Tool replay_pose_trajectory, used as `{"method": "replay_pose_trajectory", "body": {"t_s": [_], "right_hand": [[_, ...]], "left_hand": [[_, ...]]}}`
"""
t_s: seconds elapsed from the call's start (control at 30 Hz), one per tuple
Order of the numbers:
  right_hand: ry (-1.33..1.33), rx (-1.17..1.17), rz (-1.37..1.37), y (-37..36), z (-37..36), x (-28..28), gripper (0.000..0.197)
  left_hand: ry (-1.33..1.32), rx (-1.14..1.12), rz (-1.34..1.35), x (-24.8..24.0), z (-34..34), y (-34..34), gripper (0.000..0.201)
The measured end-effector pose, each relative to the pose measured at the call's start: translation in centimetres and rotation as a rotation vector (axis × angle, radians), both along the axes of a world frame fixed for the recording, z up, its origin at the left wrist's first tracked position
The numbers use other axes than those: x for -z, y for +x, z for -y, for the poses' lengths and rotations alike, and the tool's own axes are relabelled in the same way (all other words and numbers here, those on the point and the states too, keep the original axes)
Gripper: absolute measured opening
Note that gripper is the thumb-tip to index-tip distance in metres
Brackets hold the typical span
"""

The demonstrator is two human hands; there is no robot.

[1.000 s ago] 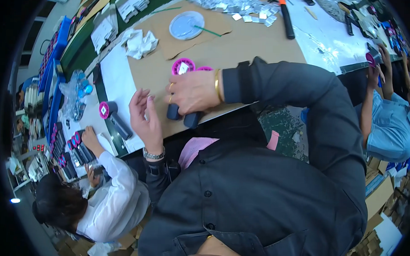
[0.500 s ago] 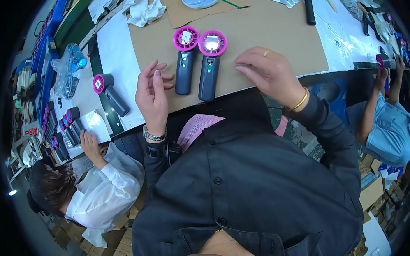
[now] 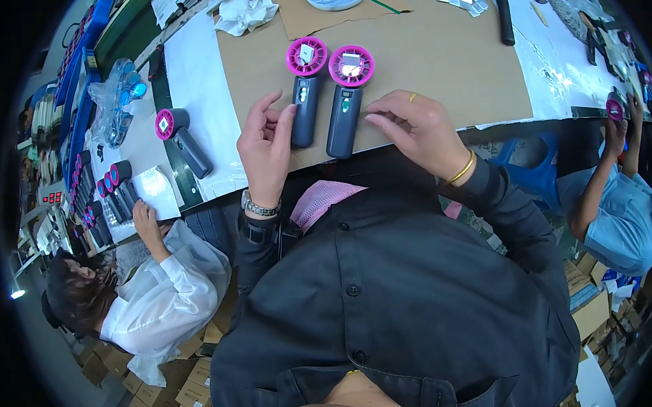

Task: The person wipes a cloth over a hair dryer, applies glue to it with a stick, and presses a small square piece onto the glue. After wiping the hair dryer again, the person repeats the process on a second hair dryer.

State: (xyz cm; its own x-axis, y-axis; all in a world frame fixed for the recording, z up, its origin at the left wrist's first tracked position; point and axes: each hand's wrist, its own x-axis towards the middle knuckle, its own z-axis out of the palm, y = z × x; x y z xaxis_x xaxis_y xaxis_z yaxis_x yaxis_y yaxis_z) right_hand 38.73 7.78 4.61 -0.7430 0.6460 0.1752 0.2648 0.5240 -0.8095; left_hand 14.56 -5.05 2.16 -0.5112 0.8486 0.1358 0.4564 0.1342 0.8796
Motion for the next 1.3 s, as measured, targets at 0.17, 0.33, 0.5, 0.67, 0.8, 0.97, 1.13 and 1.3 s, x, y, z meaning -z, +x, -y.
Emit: {"method": "replay_pose_trajectory", "body": {"t_s": [0.17,0.33,0.5,0.67,0.8,0.97,1.13,1.3], "right_hand": [[0.002,0.037,-0.012,0.6,-0.3,0.8,0.015],[-0.030,0.051,-0.014,0.6,-0.5,1.0,0.015],[-0.026,0.047,-0.012,0.5,-0.4,1.0,0.013],[-0.010,0.054,-0.010,0.9,-0.6,1.1,0.011],[-0.040,0.058,-0.007,0.8,-0.6,1.2,0.010],[-0.037,0.069,0.008,0.7,-0.5,1.3,0.010],[-0.090,0.061,0.011,0.8,-0.5,1.5,0.015],[-0.277,0.089,-0.085,0.0,-0.3,1.1,0.019]], "left_hand": [[0.076,-0.071,0.113,0.5,-0.3,-1.1,0.034],[-0.002,-0.061,-0.041,-0.5,-0.8,-0.3,0.031],[-0.071,-0.090,-0.162,-0.4,-1.1,-0.7,0.032],[0.007,-0.124,0.085,-0.6,-0.3,-1.0,0.035],[0.021,-0.131,0.069,-0.1,0.5,-0.9,0.037],[0.069,-0.107,0.011,0.1,0.9,-1.0,0.038],[0.108,-0.074,0.068,0.5,1.0,-0.9,0.039],[0.183,-0.040,0.159,-0.1,0.4,-0.1,0.041]]}}
